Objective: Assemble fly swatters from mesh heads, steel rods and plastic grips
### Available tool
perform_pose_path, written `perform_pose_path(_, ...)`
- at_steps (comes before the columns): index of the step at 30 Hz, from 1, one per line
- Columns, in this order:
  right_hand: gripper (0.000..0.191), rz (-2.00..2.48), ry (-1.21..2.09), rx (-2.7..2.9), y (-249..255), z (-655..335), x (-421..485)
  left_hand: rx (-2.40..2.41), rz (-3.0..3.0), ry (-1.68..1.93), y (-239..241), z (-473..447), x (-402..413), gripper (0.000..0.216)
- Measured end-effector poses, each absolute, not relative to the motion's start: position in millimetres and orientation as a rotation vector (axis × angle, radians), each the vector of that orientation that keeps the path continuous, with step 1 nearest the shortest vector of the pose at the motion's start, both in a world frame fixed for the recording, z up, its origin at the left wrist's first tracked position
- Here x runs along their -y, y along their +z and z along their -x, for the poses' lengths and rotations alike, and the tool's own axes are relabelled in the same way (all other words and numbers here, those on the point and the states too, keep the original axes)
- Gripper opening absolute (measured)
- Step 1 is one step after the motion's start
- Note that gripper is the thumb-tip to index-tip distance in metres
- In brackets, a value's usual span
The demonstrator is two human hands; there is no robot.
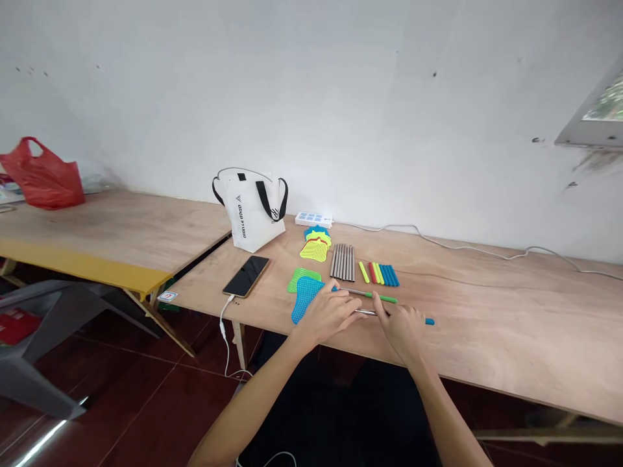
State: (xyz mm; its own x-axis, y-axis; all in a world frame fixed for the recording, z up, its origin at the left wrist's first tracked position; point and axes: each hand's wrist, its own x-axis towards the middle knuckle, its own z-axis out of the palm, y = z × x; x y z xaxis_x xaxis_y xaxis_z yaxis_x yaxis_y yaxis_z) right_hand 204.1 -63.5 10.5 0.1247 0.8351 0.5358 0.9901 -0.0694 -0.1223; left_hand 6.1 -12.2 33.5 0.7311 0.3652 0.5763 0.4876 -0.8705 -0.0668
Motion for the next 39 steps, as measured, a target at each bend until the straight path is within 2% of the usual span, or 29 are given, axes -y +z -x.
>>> perform_pose_path(5,0.071,1.899,-0.348,1.831,12,-204,64,0.737,2.776,-0.855,30,-4,8,0.039)
perform_pose_path(10,0.048,1.624,-0.037,2.124,15,-204,64,0.834,2.934,-0.765,34,21,-7,0.034)
perform_pose_path(15,0.035,1.520,-0.085,2.145,5,-205,55,0.970,3.034,-0.752,34,37,-22,0.027)
perform_pose_path(19,0.034,1.549,-0.219,2.160,-13,-209,45,1.049,3.066,-0.692,15,35,-32,0.016)
perform_pose_path(26,0.038,1.724,-0.381,1.899,-39,-222,33,1.151,3.159,-0.540,0,35,-44,0.015)
perform_pose_path(39,0.034,1.597,0.013,1.839,-36,-236,27,1.134,3.256,-0.327,19,36,-29,0.005)
